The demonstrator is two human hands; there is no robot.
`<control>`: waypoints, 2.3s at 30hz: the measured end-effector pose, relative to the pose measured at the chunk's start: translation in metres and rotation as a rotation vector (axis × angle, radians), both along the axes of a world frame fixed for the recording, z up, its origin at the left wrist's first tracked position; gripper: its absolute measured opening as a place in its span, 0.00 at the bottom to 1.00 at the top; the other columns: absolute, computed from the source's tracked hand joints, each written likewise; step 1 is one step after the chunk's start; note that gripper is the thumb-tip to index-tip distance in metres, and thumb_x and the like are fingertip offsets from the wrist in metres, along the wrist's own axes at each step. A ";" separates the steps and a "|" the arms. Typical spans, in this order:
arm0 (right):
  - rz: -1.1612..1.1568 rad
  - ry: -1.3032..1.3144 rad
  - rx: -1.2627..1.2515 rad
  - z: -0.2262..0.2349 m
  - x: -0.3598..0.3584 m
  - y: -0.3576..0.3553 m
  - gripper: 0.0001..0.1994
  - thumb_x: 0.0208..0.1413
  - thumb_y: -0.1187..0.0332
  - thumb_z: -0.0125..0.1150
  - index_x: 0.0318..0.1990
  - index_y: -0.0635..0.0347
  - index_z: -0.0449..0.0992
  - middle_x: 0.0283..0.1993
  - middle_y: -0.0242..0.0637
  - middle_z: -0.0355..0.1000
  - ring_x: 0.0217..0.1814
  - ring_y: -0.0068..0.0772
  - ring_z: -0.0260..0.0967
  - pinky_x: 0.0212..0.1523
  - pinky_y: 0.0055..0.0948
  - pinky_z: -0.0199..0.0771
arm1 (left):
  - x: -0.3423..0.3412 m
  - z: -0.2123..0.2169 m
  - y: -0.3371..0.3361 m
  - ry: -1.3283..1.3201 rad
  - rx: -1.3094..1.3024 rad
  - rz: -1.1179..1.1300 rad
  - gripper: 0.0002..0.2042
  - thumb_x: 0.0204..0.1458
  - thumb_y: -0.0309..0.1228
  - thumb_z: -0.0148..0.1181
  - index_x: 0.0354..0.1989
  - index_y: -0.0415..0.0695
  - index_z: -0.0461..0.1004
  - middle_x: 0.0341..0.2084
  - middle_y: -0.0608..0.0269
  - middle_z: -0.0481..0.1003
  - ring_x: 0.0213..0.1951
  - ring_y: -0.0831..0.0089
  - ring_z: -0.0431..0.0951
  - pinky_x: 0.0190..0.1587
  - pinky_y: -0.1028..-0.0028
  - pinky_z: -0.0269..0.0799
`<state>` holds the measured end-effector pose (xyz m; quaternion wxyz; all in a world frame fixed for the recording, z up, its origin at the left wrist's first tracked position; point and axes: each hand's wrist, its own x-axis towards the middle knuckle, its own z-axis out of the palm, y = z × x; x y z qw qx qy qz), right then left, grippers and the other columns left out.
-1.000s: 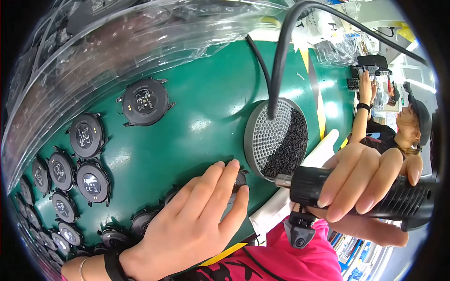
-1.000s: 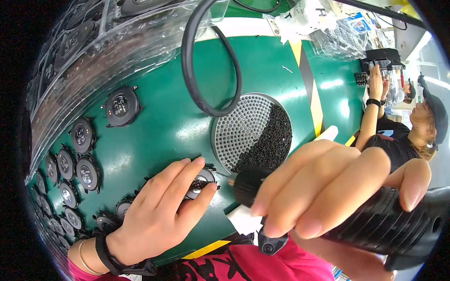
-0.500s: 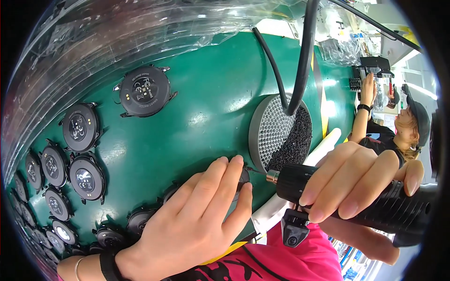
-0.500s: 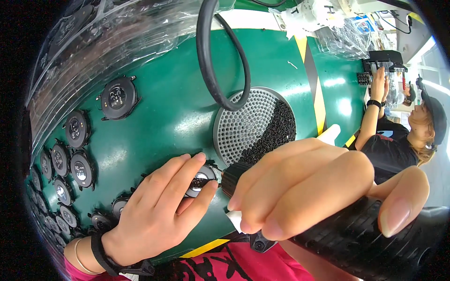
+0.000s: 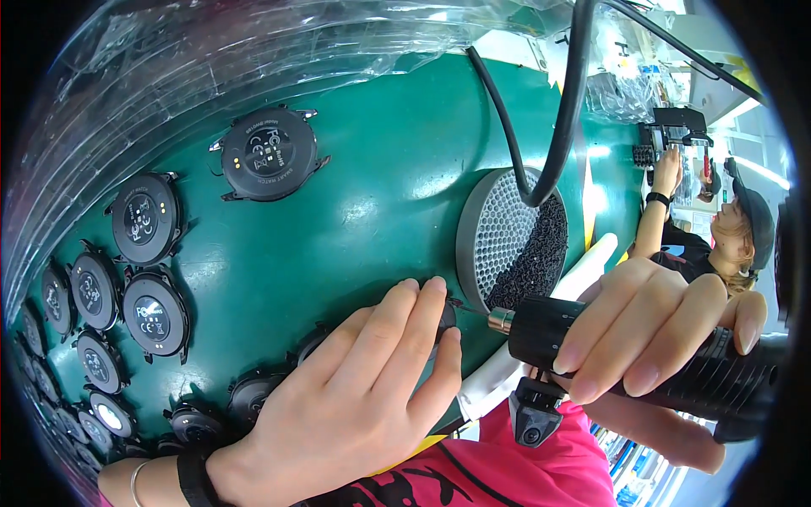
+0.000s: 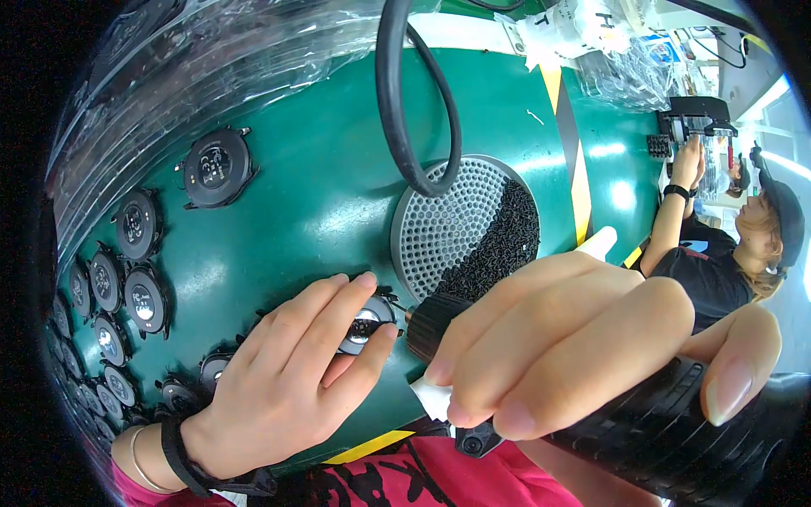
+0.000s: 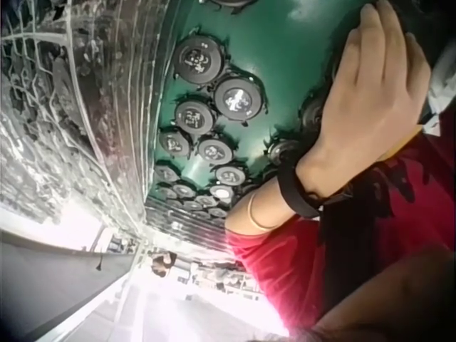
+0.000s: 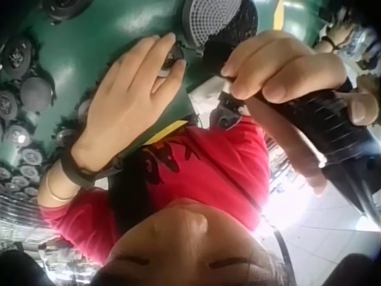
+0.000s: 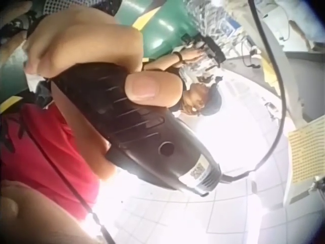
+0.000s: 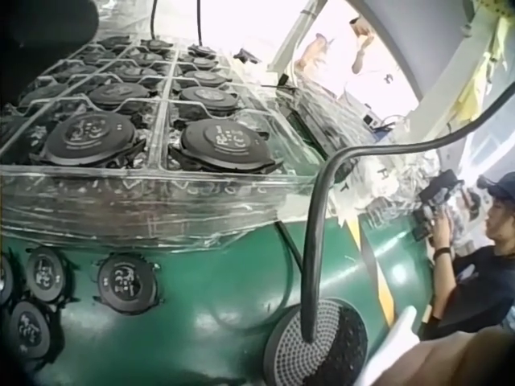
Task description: The person moves a smart watch from a tray to the table, picks up a screw from a container with a power screwdriver, and drives it into the back of the watch, repeating the process for several screws.
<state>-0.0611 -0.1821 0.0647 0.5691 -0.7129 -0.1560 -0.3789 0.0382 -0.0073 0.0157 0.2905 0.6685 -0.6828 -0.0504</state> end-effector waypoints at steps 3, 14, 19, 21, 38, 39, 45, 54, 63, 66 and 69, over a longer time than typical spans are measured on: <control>-0.001 0.011 -0.011 0.002 -0.005 -0.003 0.39 0.53 0.38 0.61 0.55 0.66 0.58 0.31 0.37 0.68 0.18 0.26 0.69 0.18 0.23 0.73 | 0.000 0.000 -0.001 -0.009 0.002 0.001 0.13 0.47 0.28 0.60 0.43 0.44 0.77 0.52 0.47 0.72 0.50 0.57 0.75 0.46 0.68 0.77; 0.014 0.062 -0.070 0.007 -0.003 -0.007 0.40 0.53 0.37 0.61 0.55 0.66 0.58 0.31 0.37 0.68 0.19 0.26 0.69 0.19 0.23 0.72 | -0.003 -0.003 0.002 -0.010 0.003 0.021 0.14 0.46 0.29 0.59 0.43 0.44 0.77 0.54 0.47 0.71 0.51 0.58 0.74 0.47 0.68 0.76; 0.026 0.085 -0.095 0.002 0.005 -0.003 0.41 0.52 0.36 0.60 0.55 0.66 0.58 0.31 0.37 0.67 0.19 0.26 0.69 0.19 0.23 0.72 | -0.004 -0.003 0.003 -0.021 0.016 0.016 0.14 0.45 0.29 0.59 0.43 0.44 0.77 0.54 0.47 0.71 0.52 0.57 0.74 0.48 0.69 0.75; 0.028 0.096 -0.109 0.003 0.006 0.002 0.41 0.52 0.36 0.60 0.55 0.66 0.58 0.31 0.36 0.67 0.19 0.26 0.69 0.19 0.22 0.72 | -0.004 -0.002 0.004 -0.002 0.027 0.009 0.15 0.45 0.29 0.59 0.43 0.44 0.77 0.54 0.47 0.71 0.52 0.57 0.74 0.48 0.69 0.75; -0.002 -0.144 0.170 -0.004 0.014 -0.005 0.40 0.53 0.31 0.54 0.53 0.63 0.59 0.28 0.36 0.66 0.16 0.28 0.65 0.17 0.25 0.65 | 0.025 0.043 0.025 -0.026 0.165 0.078 0.27 0.49 0.43 0.62 0.55 0.41 0.70 0.60 0.47 0.65 0.59 0.51 0.67 0.60 0.55 0.63; -0.037 -0.123 0.193 -0.002 0.010 -0.006 0.41 0.52 0.30 0.54 0.53 0.62 0.59 0.27 0.36 0.65 0.16 0.28 0.65 0.17 0.25 0.65 | 0.040 0.051 0.035 -0.032 0.242 0.120 0.32 0.50 0.50 0.60 0.58 0.41 0.67 0.62 0.47 0.63 0.62 0.48 0.63 0.62 0.52 0.58; -0.090 -0.116 0.254 0.001 0.007 -0.010 0.40 0.51 0.29 0.53 0.52 0.60 0.58 0.26 0.36 0.65 0.14 0.30 0.64 0.17 0.27 0.66 | 0.090 0.031 0.091 -0.211 0.420 0.339 0.40 0.55 0.64 0.43 0.66 0.41 0.62 0.67 0.46 0.58 0.68 0.45 0.56 0.68 0.49 0.48; -0.051 -0.078 0.381 -0.001 0.008 -0.018 0.38 0.54 0.29 0.50 0.50 0.57 0.58 0.24 0.36 0.65 0.14 0.33 0.64 0.17 0.31 0.68 | 0.071 0.020 0.056 -0.225 0.388 0.215 0.39 0.58 0.62 0.40 0.66 0.40 0.60 0.69 0.45 0.54 0.70 0.47 0.53 0.70 0.49 0.41; -0.129 -0.087 0.524 0.001 0.009 -0.017 0.37 0.55 0.29 0.46 0.50 0.57 0.59 0.23 0.35 0.64 0.13 0.32 0.63 0.17 0.31 0.68 | 0.058 0.037 0.034 -0.098 0.276 0.129 0.38 0.59 0.61 0.40 0.65 0.40 0.62 0.67 0.46 0.57 0.69 0.46 0.54 0.69 0.48 0.43; -0.126 -0.095 0.529 0.003 0.004 -0.022 0.37 0.56 0.29 0.46 0.51 0.58 0.59 0.24 0.35 0.64 0.13 0.32 0.63 0.17 0.31 0.67 | 0.074 0.062 0.075 -0.110 0.327 0.271 0.37 0.57 0.61 0.46 0.62 0.40 0.65 0.64 0.46 0.62 0.67 0.47 0.58 0.68 0.48 0.48; -0.111 -0.105 0.524 0.004 0.005 -0.024 0.37 0.56 0.29 0.45 0.51 0.58 0.60 0.24 0.35 0.64 0.13 0.32 0.63 0.17 0.31 0.67 | 0.085 0.063 0.140 -0.112 0.479 0.529 0.39 0.57 0.63 0.42 0.64 0.38 0.63 0.66 0.45 0.60 0.68 0.46 0.56 0.69 0.49 0.46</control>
